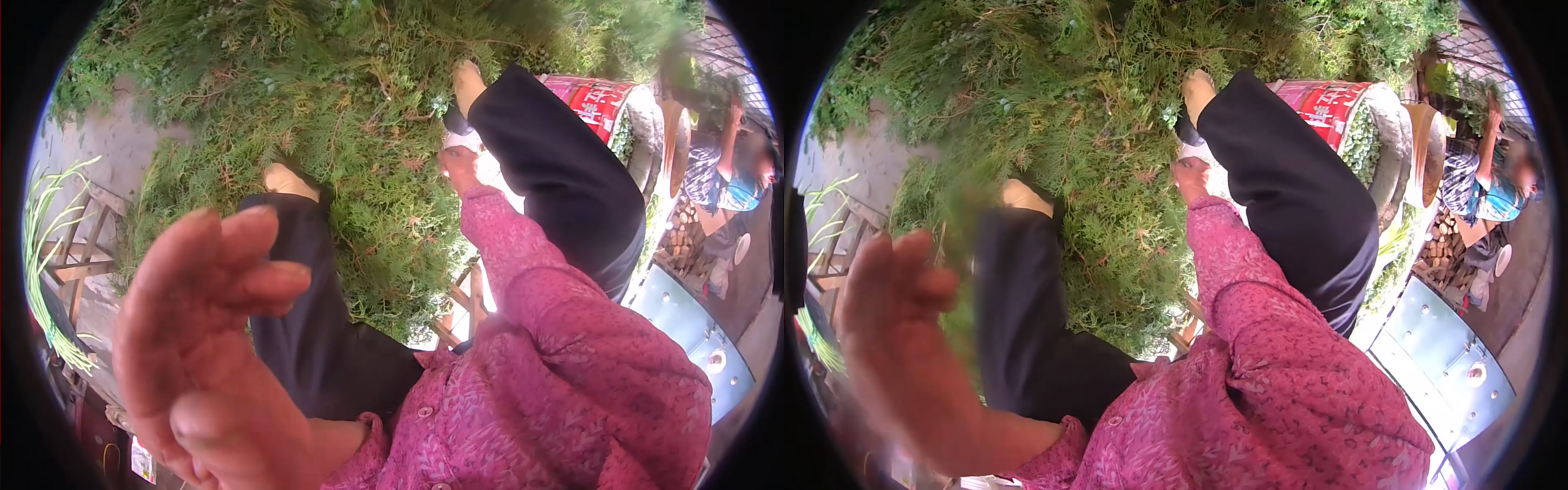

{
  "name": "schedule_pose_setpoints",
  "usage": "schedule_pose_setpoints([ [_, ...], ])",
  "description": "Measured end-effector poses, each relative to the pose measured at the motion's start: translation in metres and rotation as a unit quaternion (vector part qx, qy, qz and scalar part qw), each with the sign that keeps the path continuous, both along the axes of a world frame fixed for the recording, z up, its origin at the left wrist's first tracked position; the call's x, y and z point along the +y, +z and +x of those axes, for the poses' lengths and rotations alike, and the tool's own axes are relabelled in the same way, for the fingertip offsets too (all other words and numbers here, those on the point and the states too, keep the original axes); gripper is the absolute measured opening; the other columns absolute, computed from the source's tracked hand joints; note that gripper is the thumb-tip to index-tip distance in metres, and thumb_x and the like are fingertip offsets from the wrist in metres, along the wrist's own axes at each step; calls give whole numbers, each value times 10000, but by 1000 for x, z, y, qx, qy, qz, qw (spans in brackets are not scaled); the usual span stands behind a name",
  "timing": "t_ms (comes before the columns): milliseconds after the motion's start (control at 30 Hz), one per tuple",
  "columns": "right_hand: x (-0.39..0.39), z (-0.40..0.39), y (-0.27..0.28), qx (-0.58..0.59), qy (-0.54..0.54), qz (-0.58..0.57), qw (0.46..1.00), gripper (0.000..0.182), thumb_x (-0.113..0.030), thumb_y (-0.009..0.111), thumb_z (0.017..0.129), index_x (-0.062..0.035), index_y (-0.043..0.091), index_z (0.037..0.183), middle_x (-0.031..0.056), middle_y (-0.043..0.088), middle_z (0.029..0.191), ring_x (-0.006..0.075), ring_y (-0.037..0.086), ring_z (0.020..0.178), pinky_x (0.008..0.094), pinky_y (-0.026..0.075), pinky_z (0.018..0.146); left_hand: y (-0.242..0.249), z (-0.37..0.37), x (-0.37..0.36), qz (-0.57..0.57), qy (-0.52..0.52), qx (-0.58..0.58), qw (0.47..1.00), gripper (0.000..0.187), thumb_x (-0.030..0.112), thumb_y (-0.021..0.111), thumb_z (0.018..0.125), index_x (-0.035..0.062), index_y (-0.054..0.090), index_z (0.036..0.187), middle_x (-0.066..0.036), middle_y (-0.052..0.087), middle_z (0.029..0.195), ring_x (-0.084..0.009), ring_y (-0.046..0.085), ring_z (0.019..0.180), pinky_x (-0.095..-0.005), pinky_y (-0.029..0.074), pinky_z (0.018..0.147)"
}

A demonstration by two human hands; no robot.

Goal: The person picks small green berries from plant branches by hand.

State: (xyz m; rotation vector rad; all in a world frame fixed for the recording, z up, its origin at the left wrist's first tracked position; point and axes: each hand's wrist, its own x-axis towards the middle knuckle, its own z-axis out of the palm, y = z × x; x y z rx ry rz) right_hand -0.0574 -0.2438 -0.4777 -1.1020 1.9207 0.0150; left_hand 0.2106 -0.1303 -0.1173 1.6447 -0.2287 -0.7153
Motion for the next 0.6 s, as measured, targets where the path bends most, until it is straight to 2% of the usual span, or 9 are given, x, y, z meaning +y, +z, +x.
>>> schedule_pose_setpoints([
  [67,-2,7,-5,40,63,-14,997,300,-142,680,647,18,626,895,87,631,704,134,588,592,262,473,557,-2,2,-7,166,110,14,980,351,248,431,852,-42,559,1003,-141,611,907,-171,545,679,-281,434,636],
  [100,1,-7,-31,32,90,-30,995,328,-137,680,648,16,619,932,85,630,692,136,593,602,255,477,570,-16,9,13,-61,-147,-119,980,543,396,360,913,-91,455,1134,-248,577,992,-290,610,784,-335,501,712],
  [233,1,-17,-36,41,65,11,997,300,-97,660,672,15,611,946,122,634,784,139,598,631,260,485,558,-16,15,12,-143,-152,-21,978,552,406,353,914,-92,464,1124,-262,575,978,-283,611,778,-323,507,678],
  [333,-2,-14,-9,-68,-63,52,994,294,-54,614,719,31,570,997,150,600,835,160,582,624,264,487,516,-12,9,8,-138,-179,-53,973,558,403,349,916,-105,462,1118,-265,573,983,-276,612,765,-310,506,660],
  [400,-7,-36,-29,-142,-454,12,880,306,-40,555,762,47,523,1054,150,553,860,176,562,632,257,487,503,6,-14,-8,34,-2,-38,999,330,262,453,841,-20,571,965,-132,609,890,-158,530,687,-287,428,632],
  [467,-2,-62,-35,-167,-490,-42,855,320,-58,517,805,55,478,1101,117,521,820,193,546,684,213,487,559,5,-5,-1,36,-87,-83,992,444,326,394,881,-69,510,1048,-201,589,943,-217,570,723,-294,466,640],
  [533,10,-110,-71,-156,-114,-205,959,298,-134,479,855,57,488,1083,164,544,923,270,556,830,282,488,715,5,-2,3,40,-170,-127,976,560,390,335,922,-117,449,1130,-271,568,996,-276,611,758,-302,504,648],
  [567,8,-89,-21,119,240,-264,927,331,-218,444,885,40,495,1087,217,539,1031,339,519,975,366,418,852,6,-2,3,47,-175,-129,975,562,386,328,923,-121,442,1138,-274,566,1000,-278,610,757,-301,504,644],
  [600,5,-95,-30,118,240,-261,927,331,-218,444,885,40,495,1087,217,539,1031,339,519,975,366,418,852,5,-1,3,55,-180,-131,973,564,381,321,925,-125,434,1145,-278,564,1004,-280,610,755,-300,504,641],
])
